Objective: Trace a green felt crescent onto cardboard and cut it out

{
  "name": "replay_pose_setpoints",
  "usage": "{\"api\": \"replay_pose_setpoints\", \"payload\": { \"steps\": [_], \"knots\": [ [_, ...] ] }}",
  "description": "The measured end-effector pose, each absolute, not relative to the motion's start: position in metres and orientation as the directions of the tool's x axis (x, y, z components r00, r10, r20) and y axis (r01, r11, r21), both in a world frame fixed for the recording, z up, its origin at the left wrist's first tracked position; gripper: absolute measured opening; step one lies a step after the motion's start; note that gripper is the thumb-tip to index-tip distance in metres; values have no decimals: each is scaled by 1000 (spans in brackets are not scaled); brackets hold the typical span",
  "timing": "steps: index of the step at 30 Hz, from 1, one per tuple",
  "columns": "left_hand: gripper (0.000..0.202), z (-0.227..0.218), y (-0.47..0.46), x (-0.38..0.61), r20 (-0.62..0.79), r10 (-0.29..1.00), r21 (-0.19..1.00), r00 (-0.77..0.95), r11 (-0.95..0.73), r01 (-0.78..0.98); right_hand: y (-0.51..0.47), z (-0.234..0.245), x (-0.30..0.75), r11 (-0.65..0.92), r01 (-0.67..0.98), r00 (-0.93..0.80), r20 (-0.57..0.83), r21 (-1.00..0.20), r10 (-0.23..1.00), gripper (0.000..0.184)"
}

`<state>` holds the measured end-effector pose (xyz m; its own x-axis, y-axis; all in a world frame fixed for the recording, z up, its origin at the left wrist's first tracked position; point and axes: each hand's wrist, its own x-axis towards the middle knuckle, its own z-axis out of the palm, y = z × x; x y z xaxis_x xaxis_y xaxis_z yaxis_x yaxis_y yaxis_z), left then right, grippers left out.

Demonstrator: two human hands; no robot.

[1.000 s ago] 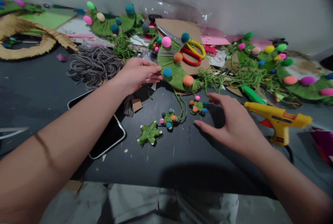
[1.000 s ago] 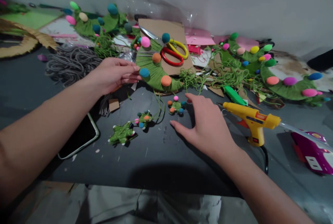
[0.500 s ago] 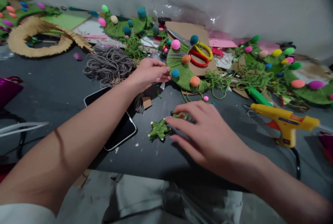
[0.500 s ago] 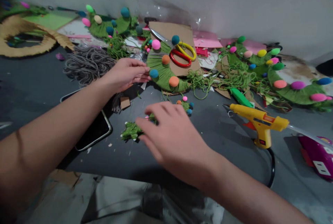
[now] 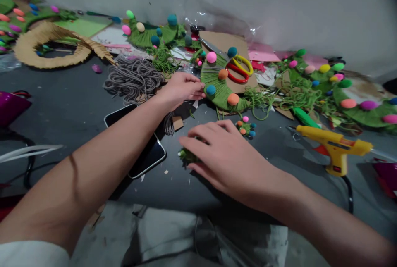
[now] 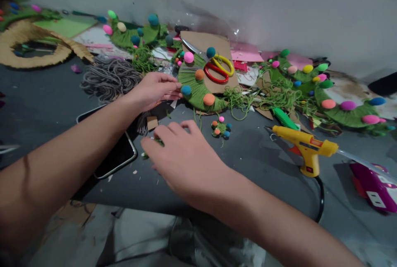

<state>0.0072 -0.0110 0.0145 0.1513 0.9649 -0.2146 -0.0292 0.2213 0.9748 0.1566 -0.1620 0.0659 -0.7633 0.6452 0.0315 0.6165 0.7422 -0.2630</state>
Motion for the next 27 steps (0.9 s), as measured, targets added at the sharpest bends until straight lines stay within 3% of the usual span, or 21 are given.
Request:
{"api": "replay_pose_setpoints", "payload": {
  "steps": [6, 9, 13, 17, 20, 22, 25, 27],
  "knots": [
    [22, 14, -11, 7, -221, 963, 973, 155, 228, -33, -164, 75, 188, 595, 611, -511, 314, -522, 800, 42],
    [20, 12, -10, 5, -210, 963, 976, 171, 216, -19, -166, 76, 200, 543, 637, -394, 374, -547, 839, 44],
    [18, 7, -7, 3, -171, 975, 985, 140, 165, 55, -164, 74, 207, 536, 647, -367, 394, -543, 842, 41],
    [13, 10, -7, -3, 65, 991, 956, 118, -96, 278, -156, 73, 211, 536, 664, -363, 402, -521, 841, 40],
    [10, 25, -13, -11, 216, 952, 885, 215, -284, 369, -148, 72, 213, 529, 688, -346, 416, -496, 841, 38],
    [13, 40, -19, -16, 139, 920, 903, 367, -270, 334, -143, 71, 213, 523, 707, -334, 428, -476, 840, 37],
    [15, 59, -30, -21, -140, 790, 946, 597, -72, 317, -136, 69, 211, 523, 727, -319, 456, -445, 831, 38],
    [18, 66, -36, -22, -240, 708, 944, 665, 10, 330, -133, 68, 210, 527, 731, -317, 468, -434, 825, 40]
  ]
}}
